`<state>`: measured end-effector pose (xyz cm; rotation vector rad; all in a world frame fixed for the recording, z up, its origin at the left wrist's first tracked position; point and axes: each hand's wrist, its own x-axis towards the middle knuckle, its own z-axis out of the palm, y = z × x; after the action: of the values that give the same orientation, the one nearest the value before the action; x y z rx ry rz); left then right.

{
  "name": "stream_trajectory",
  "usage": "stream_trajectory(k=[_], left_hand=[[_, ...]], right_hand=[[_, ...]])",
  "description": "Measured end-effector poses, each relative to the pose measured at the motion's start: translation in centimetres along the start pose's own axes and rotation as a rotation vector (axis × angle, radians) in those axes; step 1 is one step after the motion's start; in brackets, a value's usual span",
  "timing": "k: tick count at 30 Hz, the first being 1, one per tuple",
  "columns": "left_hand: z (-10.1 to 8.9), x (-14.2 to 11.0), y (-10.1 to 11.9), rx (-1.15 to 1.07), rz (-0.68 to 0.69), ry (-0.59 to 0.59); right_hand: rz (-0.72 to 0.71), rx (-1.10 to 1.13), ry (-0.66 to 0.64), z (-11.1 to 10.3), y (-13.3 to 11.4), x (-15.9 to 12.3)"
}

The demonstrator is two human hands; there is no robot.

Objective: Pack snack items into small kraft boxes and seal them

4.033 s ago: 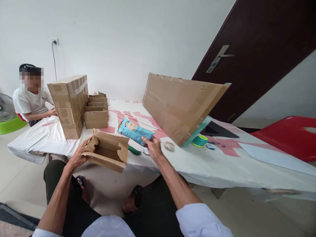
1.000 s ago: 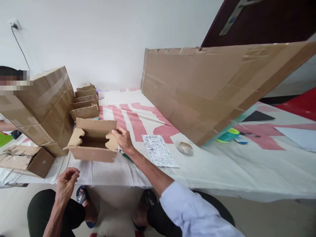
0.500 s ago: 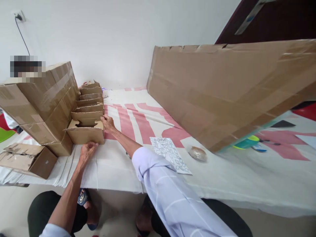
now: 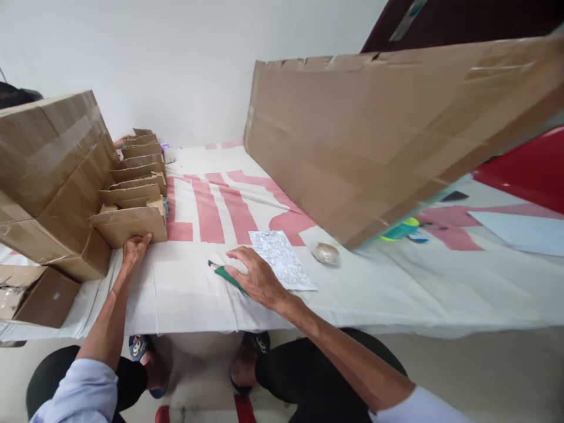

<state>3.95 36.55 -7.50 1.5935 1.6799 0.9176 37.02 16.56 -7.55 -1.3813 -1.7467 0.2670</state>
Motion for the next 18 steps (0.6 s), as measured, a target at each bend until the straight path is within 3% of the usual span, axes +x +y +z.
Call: stream_trajectory(k=[3,6,13,18], left_hand=[[-0.2,0.6,0.9,0.019,-0.005,-0.035],[-0.3,1.2,1.9,0.027,-0.004,-0.058],[-0.1,3.2,3.3,0.080,-0.026,-0.081],[0.4,2.6,4.0,0.145,0.023,-0.078]], right_hand=[[0.028,-0.151,-0.023,-0.3,1.5,-3.4],[0.059,-0.247,-0.057,0.5,2.3,-5.1],[0.047,-0.386,-0.017,2.9,2.3,-6.3],[0.046,-0.434,-0.003,3.5,2.3,-6.3]])
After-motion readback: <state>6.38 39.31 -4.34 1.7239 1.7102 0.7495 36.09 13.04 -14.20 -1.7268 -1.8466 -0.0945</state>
